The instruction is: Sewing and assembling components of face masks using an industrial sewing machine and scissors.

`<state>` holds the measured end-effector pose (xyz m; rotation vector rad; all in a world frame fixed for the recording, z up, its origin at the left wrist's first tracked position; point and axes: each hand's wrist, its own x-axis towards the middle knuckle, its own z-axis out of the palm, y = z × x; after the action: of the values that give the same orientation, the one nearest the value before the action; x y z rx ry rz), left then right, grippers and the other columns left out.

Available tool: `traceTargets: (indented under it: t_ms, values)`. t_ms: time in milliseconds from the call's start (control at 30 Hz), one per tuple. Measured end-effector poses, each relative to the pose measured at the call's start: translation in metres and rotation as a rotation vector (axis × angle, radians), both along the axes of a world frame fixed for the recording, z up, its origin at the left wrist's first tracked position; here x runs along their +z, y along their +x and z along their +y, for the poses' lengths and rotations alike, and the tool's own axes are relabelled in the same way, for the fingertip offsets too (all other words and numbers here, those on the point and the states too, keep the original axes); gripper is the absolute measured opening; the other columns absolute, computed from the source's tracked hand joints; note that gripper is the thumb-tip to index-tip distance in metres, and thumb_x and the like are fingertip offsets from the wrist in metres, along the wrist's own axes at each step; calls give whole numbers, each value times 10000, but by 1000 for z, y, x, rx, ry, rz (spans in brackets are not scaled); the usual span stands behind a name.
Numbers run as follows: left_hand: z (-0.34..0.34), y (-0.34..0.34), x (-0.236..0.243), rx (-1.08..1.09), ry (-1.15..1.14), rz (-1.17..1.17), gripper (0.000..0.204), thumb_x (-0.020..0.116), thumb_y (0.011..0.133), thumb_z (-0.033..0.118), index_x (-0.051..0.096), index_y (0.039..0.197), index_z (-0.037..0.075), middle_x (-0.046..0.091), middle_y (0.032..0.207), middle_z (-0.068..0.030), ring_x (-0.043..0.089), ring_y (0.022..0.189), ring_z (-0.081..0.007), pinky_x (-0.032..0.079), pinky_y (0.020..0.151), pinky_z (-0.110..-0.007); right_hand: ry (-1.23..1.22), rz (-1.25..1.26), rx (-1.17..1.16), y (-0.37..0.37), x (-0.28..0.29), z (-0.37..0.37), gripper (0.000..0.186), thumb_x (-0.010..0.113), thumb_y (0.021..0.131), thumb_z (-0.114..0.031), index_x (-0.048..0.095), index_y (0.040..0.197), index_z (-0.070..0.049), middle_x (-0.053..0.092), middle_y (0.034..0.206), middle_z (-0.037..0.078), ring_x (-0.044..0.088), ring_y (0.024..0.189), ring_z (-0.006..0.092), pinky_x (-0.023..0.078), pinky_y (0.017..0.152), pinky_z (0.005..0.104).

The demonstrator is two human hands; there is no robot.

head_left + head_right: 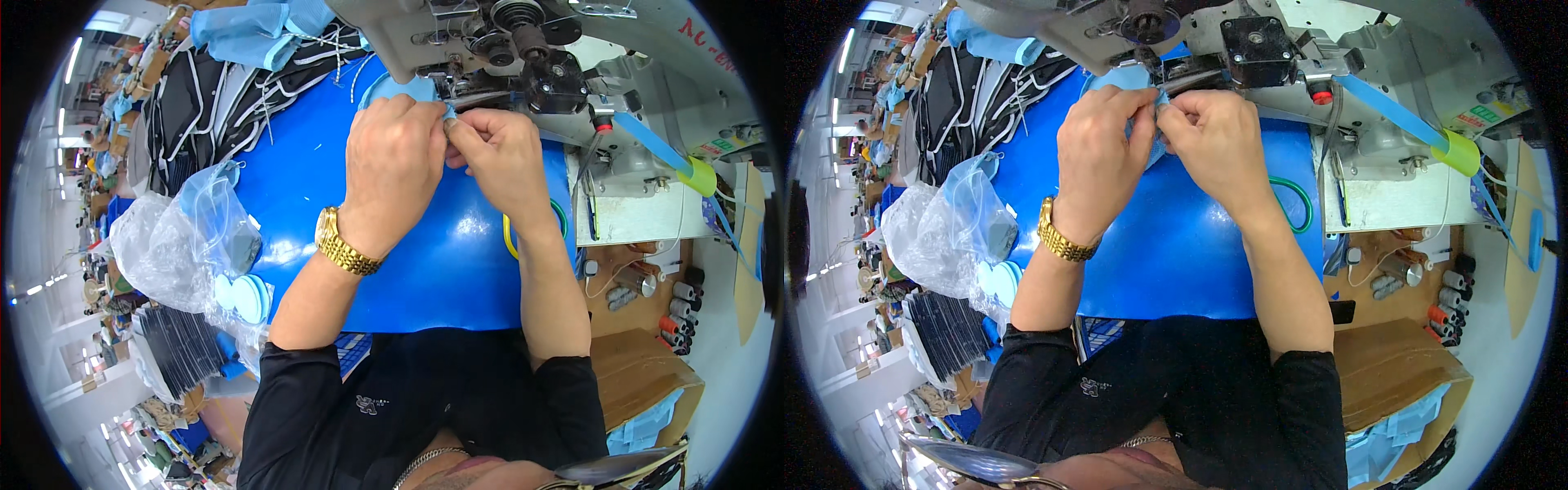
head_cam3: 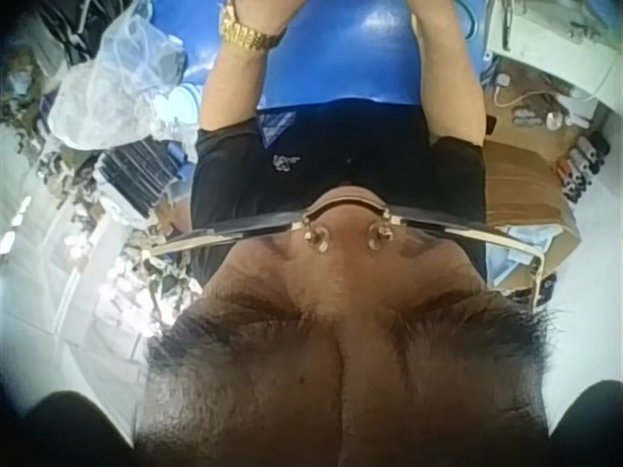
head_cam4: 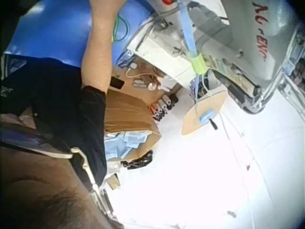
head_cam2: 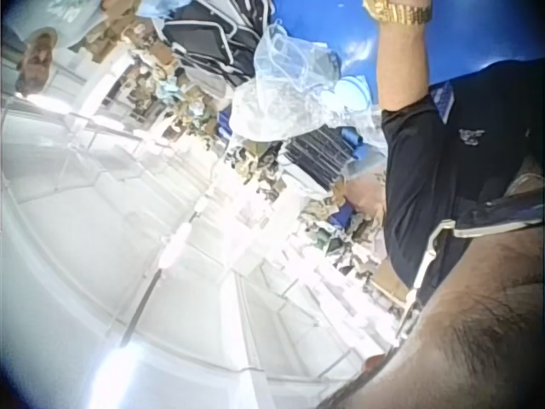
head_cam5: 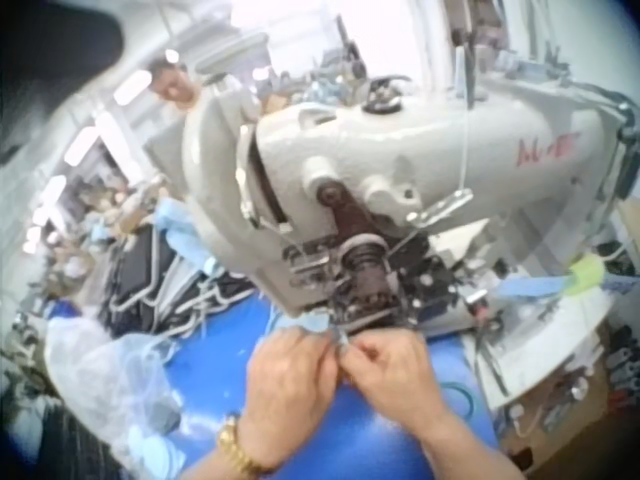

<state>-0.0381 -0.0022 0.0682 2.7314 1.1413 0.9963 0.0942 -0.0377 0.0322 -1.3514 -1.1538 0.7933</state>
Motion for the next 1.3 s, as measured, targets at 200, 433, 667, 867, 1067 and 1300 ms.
traceTargets:
  t_ms: [200, 433, 667, 867, 1067, 1300]
  values:
    - [5, -8, -5, -71, -64, -83, 135, 662, 776, 51, 684, 909, 54, 632, 797, -82, 588, 748, -260, 466, 697, -363, -48, 87, 0, -2, 3, -2, 251, 586, 819, -181, 679, 750, 41, 653, 599, 102, 648, 542, 151, 504, 536, 271]
    - [10, -29, -7, -274, 114, 15, 148, 686, 728, 54, 655, 873, 63, 608, 843, -47, 587, 837, -248, 475, 760, -391, -74, 122, 13, 0, 4, -4, 252, 594, 827, -180, 683, 765, 47, 664, 622, 103, 649, 555, 138, 504, 537, 260]
    - [13, -37, -12, -344, 223, 67, 188, 693, 684, 51, 657, 867, 72, 606, 831, -25, 586, 788, -201, 473, 702, -336, -71, 114, -5, -4, 5, -4, 244, 596, 821, -168, 681, 765, 54, 667, 627, 112, 663, 572, 149, 516, 555, 262]
    - [12, -35, -11, -363, 244, 66, 185, 691, 681, 57, 659, 862, 77, 584, 813, -5, 578, 792, -186, 459, 688, -328, -49, 122, -27, -7, 5, -4, 235, 596, 827, -146, 672, 762, 67, 667, 626, 112, 669, 578, 146, 516, 553, 256]
    - [10, -32, -9, -366, 206, 73, 197, 724, 705, 47, 670, 893, 72, 614, 814, -19, 577, 774, -205, 434, 674, -339, -53, 130, -47, -7, 7, -5, 242, 597, 838, -151, 671, 757, 65, 666, 626, 114, 677, 594, 144, 514, 549, 256]
    - [12, -32, -10, -353, 236, 64, 146, 688, 696, 66, 648, 834, 88, 570, 792, -4, 563, 771, -177, 433, 667, -322, -88, 154, -11, -6, 8, -7, 258, 594, 861, -177, 678, 782, 54, 669, 639, 107, 675, 601, 136, 510, 532, 253]
